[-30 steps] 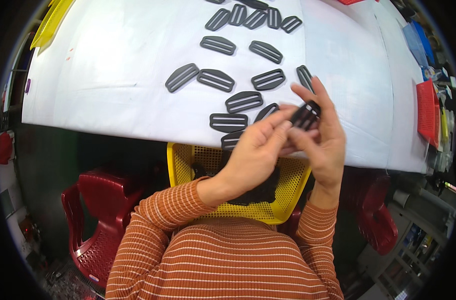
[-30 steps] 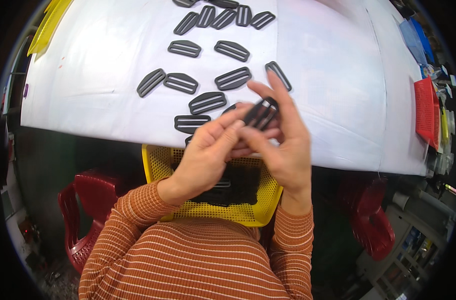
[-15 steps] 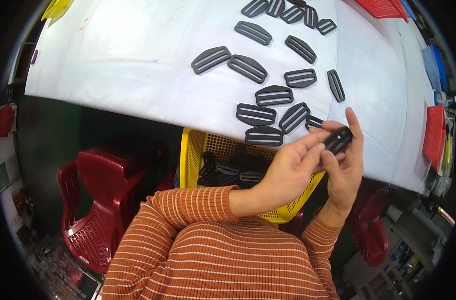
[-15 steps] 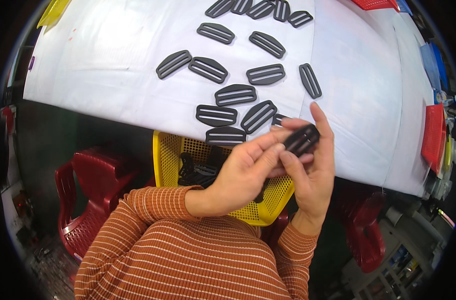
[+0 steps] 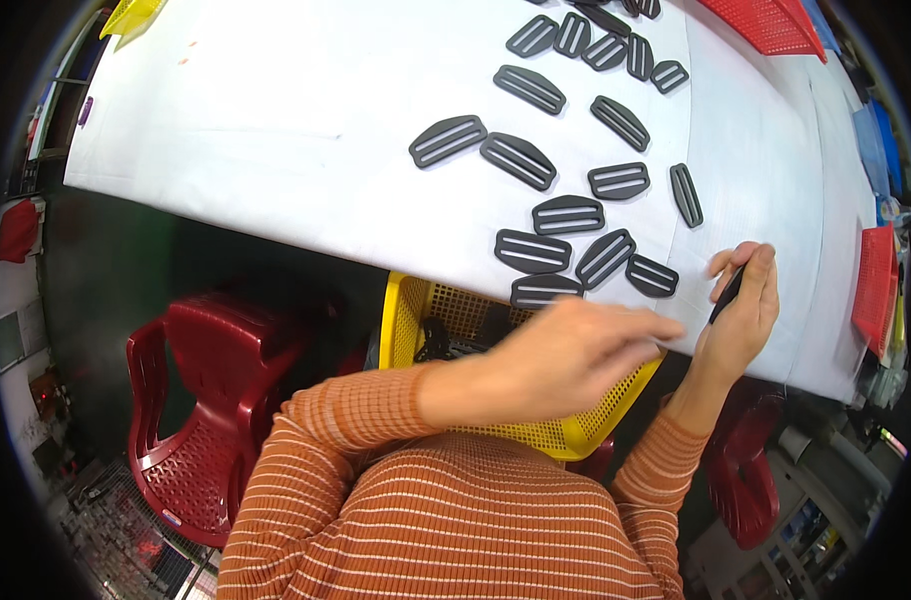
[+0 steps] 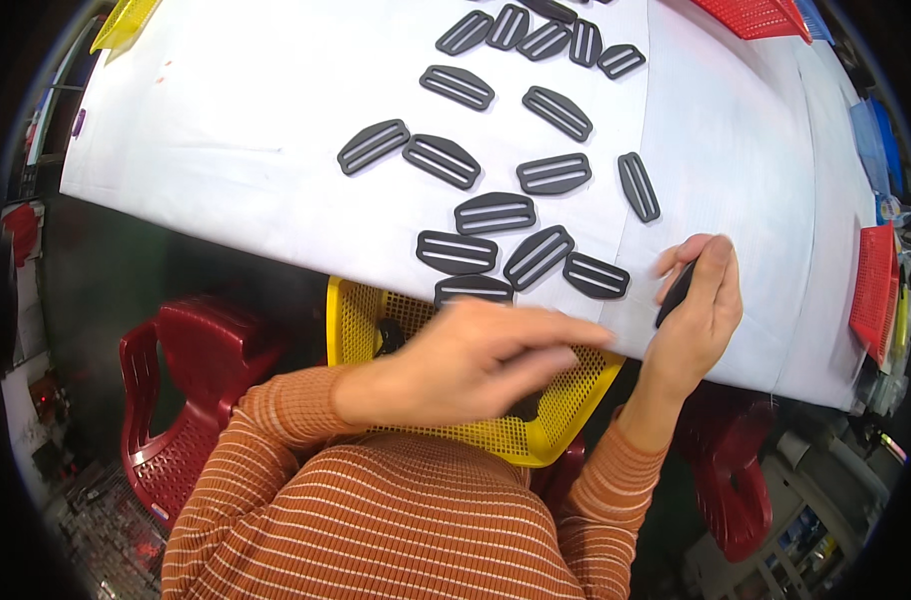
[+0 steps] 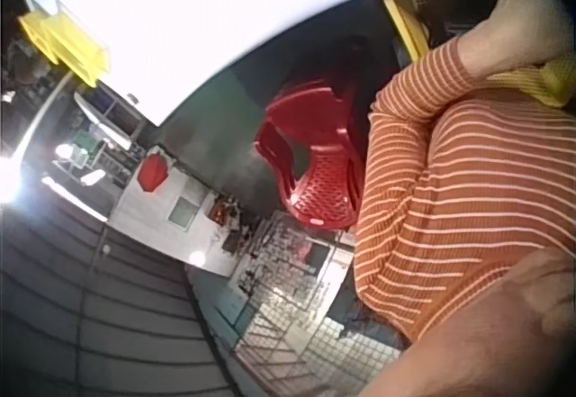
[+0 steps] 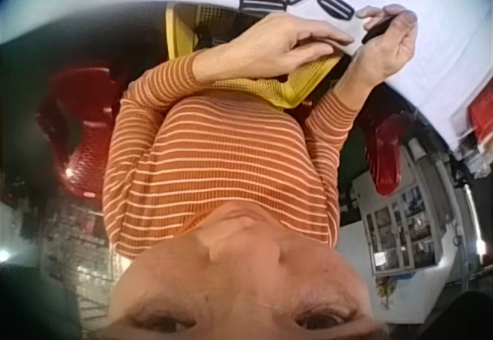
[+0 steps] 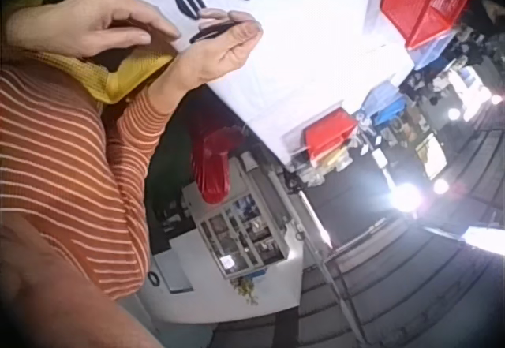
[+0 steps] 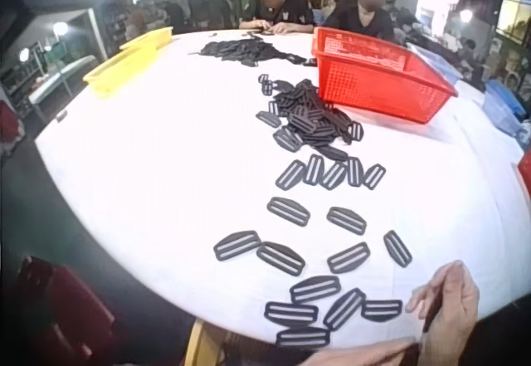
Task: The person sorts small black plastic buckles on a white table, arranging them into neat rows and transferring them into a yellow basket. Another person works alongside at the same table, also sorting buckles.
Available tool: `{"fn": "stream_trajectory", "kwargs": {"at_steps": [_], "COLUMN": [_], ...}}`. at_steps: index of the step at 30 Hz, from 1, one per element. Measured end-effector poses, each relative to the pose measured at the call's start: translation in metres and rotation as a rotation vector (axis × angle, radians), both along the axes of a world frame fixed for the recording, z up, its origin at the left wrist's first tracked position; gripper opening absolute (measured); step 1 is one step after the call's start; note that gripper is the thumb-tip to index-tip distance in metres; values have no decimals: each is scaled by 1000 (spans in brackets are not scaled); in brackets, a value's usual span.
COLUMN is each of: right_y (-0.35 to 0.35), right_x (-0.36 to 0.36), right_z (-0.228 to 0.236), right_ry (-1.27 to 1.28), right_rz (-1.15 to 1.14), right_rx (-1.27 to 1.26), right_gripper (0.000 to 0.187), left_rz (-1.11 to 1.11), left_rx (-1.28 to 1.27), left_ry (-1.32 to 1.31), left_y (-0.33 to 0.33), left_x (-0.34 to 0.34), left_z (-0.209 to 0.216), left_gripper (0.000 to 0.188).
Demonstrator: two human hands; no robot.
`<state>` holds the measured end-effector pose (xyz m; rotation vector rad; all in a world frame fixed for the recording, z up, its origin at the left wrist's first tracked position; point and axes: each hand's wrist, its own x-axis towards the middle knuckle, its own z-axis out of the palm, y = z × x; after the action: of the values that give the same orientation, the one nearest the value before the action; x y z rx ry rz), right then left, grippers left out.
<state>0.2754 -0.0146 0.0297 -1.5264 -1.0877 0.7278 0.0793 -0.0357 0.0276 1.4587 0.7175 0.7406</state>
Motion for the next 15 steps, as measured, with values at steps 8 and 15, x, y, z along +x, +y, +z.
{"fn": "stream_trajectory", "kwargs": {"at_steps": [8, 15], "right_y": [51, 67], "right_x": [39, -20], "right_z": [-51, -47], "right_ry": [-828, -1129], "right_rz": [321, 560], "right_rx": [-5, 83], "right_gripper": [54, 66], "left_rz": [446, 220], "left_rx": [775, 854], "left_ry": [841, 987], "left_y": [92, 107], "left_x": [-100, -44], "left_z": [-39, -39], "left_gripper": [70, 79]}}
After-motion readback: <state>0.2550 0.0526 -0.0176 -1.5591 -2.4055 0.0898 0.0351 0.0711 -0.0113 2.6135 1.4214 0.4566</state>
